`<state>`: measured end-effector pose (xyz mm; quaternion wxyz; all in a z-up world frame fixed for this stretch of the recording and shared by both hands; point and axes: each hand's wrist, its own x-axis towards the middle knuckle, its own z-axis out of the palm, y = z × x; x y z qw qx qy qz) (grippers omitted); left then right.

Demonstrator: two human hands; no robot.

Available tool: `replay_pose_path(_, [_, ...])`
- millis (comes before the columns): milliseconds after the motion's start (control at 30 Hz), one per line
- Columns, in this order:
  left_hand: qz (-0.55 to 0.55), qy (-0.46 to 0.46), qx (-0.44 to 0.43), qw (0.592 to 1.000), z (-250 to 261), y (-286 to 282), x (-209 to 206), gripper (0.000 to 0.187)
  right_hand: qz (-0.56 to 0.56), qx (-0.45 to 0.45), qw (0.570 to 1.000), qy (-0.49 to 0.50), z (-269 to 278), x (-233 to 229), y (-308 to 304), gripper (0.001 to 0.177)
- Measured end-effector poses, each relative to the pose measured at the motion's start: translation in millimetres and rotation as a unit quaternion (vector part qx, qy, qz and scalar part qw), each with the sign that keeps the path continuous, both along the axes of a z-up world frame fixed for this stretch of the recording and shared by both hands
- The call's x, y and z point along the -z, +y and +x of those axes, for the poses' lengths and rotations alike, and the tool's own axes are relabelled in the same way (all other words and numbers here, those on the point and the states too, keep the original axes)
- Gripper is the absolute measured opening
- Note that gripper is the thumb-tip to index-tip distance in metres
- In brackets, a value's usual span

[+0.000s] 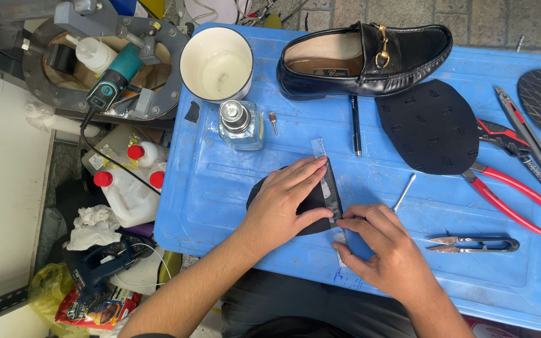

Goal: The person fits a black rubber sole insert onto the bottom of a black loafer, then uses a ruler and utility knife to trim the excess material along the shoe's edge. The person continues to trim the old sole material around the perimeter of the shoe.

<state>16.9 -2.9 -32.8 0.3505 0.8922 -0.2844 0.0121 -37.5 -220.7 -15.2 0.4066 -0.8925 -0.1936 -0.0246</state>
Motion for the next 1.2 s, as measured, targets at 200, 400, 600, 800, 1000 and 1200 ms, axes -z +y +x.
replay_pose_path(200, [-0.001, -0.003, -0.002, 1.0, 0, -1, 1, 0.076, -0.012, 0.01, 0.999, -0.028, -5, -3, 3, 0.036])
replay_pose_path(400, [0.011, -0.007, -0.002, 1.0, 0, -1, 2, 0.077, -0.019, 0.055, 0.997, -0.052, -23, -6, 10, 0.032])
replay_pose_path(600, [0.027, 0.0, -0.003, 1.0, -1, -2, 4, 0.078, -0.031, 0.093, 0.994, -0.052, -39, -3, 19, 0.029])
replay_pose_path(800, [0.035, 0.001, -0.003, 0.999, -1, -2, 7, 0.078, -0.043, 0.12, 0.99, -0.061, -51, 5, 26, 0.034])
replay_pose_path(1000, [0.034, 0.008, -0.006, 0.999, -1, -2, 8, 0.078, -0.064, 0.136, 0.987, -0.065, -58, 9, 27, 0.035])
replay_pose_path(1200, [0.03, 0.013, -0.006, 0.999, -1, -2, 6, 0.079, -0.057, 0.137, 0.987, -0.067, -60, 10, 26, 0.033])
